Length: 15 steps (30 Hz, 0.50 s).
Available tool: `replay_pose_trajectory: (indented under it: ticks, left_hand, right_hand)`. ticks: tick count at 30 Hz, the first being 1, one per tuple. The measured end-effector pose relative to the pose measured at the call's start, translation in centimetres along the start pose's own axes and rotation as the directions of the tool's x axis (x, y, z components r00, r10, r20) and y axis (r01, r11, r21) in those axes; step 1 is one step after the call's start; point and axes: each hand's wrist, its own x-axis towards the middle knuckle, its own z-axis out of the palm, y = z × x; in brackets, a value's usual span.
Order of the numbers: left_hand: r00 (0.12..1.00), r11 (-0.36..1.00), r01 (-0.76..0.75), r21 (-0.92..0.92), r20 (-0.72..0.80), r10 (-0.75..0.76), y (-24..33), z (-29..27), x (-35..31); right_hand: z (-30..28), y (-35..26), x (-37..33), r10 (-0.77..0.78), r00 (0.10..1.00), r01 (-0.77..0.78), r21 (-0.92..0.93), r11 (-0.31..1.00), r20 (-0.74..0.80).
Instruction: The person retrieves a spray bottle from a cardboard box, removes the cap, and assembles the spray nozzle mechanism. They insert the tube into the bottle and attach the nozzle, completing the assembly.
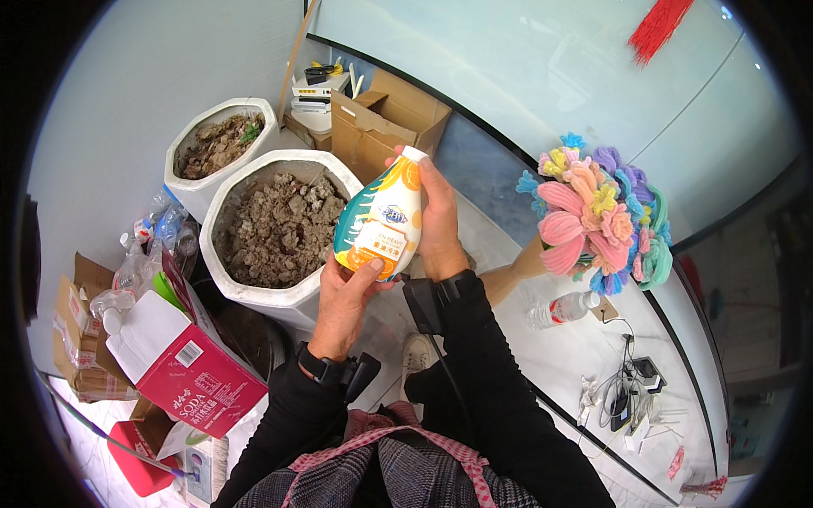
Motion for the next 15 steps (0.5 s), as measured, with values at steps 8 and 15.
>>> replay_pose_trajectory:
  ticks: [8,15]
  left_hand:
    - [1.000,1.000,-0.001,-0.009,-0.008,0.001,-0.13,0.16,-0.04]
    - [1.000,1.000,0.000,0.009,-0.001,0.000,-0.26,0.08,0.11]
  right_hand:
    - [-0.55,0.33,0.10,0.003,1.000,-0.003,0.000,1.000,0.005]
    - [-0.84,0.51,0.16,0.014,1.000,-0.014,0.018,1.000,-0.011]
